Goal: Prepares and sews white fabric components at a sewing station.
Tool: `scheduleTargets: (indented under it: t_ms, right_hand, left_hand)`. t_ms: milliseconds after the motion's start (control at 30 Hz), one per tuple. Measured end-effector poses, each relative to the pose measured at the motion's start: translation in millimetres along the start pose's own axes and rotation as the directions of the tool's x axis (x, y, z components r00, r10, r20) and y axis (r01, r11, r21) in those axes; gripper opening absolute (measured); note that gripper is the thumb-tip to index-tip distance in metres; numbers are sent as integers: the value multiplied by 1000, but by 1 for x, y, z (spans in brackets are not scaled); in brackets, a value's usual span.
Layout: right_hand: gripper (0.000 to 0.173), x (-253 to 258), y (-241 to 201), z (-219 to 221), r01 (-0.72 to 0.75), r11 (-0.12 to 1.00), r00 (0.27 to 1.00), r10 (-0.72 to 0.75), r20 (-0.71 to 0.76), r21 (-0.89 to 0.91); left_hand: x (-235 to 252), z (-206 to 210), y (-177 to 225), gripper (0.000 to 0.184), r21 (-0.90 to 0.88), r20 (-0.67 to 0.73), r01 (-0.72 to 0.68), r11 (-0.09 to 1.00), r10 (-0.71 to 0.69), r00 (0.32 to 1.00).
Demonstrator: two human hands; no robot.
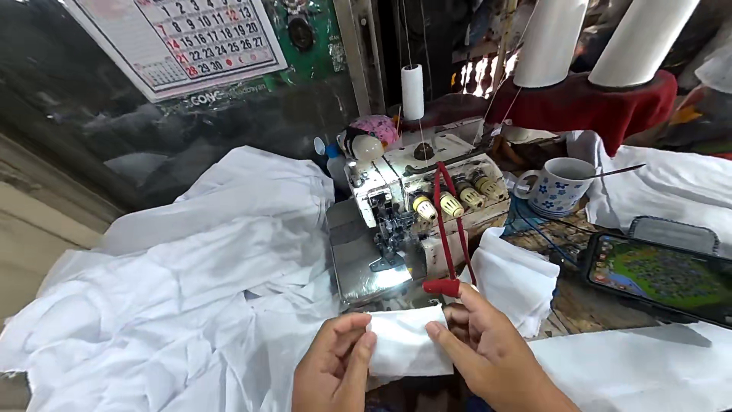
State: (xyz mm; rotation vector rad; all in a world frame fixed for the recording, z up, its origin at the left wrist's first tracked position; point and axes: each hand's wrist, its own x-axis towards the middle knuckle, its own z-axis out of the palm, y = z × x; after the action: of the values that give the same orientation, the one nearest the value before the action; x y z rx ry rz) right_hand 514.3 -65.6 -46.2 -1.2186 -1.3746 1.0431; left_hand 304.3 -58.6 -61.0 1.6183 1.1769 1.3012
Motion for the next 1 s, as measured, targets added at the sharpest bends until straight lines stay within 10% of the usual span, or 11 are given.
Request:
scheduleTargets:
  t_ms: [500,767,1000]
  right_hand:
    - [33,-19,40,14,232,904,963,-265,-44,-359]
    - [68,-60,38,12,-48,992,991,32,133,119]
    - [48,-48,28,1,-107,982,994,100,54,157]
  left_hand:
    - [-13,-3,23,37,114,92,-26,993,16,996]
    - [-30,18,3,32,246,245,-10,969,-53,968]
    - [-28,15,13,21,325,232,-91,941,14,973]
